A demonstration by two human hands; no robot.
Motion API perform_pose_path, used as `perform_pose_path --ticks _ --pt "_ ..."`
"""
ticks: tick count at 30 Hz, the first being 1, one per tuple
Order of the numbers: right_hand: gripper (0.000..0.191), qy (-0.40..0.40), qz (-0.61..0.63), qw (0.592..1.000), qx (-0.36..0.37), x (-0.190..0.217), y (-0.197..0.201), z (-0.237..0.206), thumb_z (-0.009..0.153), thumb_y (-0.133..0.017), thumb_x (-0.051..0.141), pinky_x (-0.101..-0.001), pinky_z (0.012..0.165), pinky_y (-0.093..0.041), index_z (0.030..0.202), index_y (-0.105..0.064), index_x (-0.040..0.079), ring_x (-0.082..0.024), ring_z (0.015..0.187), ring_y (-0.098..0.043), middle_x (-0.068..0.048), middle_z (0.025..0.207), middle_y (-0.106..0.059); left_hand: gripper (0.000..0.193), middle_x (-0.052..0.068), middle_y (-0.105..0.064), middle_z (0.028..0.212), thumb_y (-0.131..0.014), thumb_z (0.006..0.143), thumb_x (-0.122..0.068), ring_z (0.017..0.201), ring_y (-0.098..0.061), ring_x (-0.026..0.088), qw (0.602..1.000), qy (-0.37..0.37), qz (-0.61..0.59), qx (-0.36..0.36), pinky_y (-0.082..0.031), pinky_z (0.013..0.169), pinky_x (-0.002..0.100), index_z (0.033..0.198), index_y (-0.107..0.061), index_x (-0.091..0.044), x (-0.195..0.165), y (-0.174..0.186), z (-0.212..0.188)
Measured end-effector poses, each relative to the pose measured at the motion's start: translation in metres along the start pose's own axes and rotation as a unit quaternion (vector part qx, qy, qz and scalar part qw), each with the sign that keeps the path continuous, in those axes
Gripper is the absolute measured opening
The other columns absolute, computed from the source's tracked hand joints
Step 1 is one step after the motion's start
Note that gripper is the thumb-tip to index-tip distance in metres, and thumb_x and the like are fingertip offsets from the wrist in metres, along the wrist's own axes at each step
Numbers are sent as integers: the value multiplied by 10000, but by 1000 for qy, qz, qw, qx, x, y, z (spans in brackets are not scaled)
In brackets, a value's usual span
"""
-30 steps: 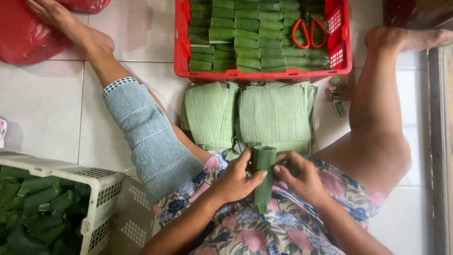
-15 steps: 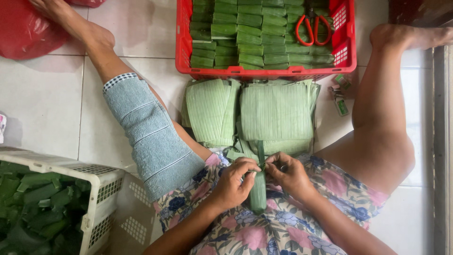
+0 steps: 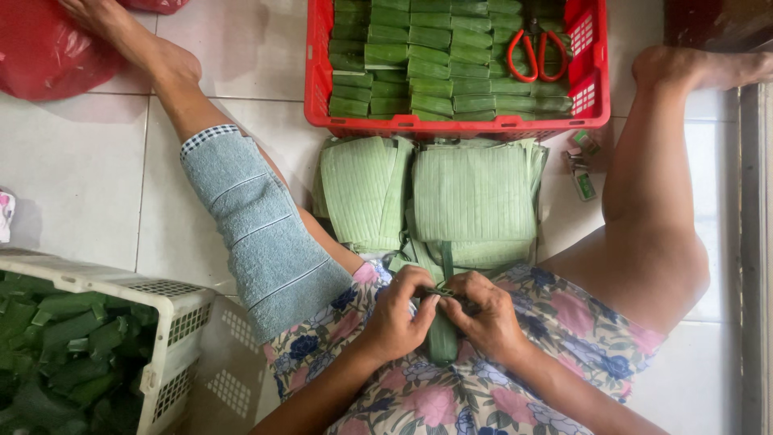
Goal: The person sits on the floor and folds cut banana leaf pieces by hand, creasing and shaping each piece into a folded packet and placing the finished packets into a red plastic basket. They repeatedly take new leaf pieces from a stack beside them and fill the basket with folded pieces.
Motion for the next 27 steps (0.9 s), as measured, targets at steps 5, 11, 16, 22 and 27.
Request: perform_pose_path --ticks 5,11,16,22,27 --pt "114 32 19 999 -15 -10 6 -4 854 -748 9 -311 754 -569 964 -720 10 -194 879 -699 -78 961 -715 158 116 -681 975 -706 924 -44 755 -718 260 992 95 54 -66 -593 673 356 1043 -619 15 3 4 -6" --pt "139 5 66 998 4 -20 8 -10 838 -750 -1 -293 727 -565 971 -713 -5 -185 864 -680 -74 953 -715 339 201 -697 1080 -745 924 -199 904 -721 337 975 12 220 -15 -595 742 396 1134 -678 57 -22 -4 -16" --pt "129 -34 27 999 25 -22 9 -11 856 -756 30 -275 643 -532 980 -723 21 -139 765 -647 -55 892 -700 279 172 -704 1030 -776 907 -202 913 -701 347 970 9 242 7 -566 755 415 1048 -688 22 -27 -6 -6" --pt "189 -224 101 968 53 -23 6 -9 923 -733 99 -280 611 -485 1103 -682 66 -123 699 -562 -56 829 -657 138 116 -695 964 -737 937 -108 911 -692 313 990 -2 140 24 -552 789 398 945 -650 -1 -7 -2 1" --pt "87 -21 85 996 26 -16 9 3 915 -728 64 -278 728 -525 980 -689 22 -134 866 -632 -48 971 -682 166 95 -636 922 -553 1061 -196 865 -645 261 995 52 68 41 -535 773 384 1028 -599 -40 6 -6 6"
Point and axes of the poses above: each hand's wrist, its own z-axis towards the middle knuckle, its own y-axis out of the back of the hand, x = y × z, the point moved 1 cm from there along z, towards the middle knuckle
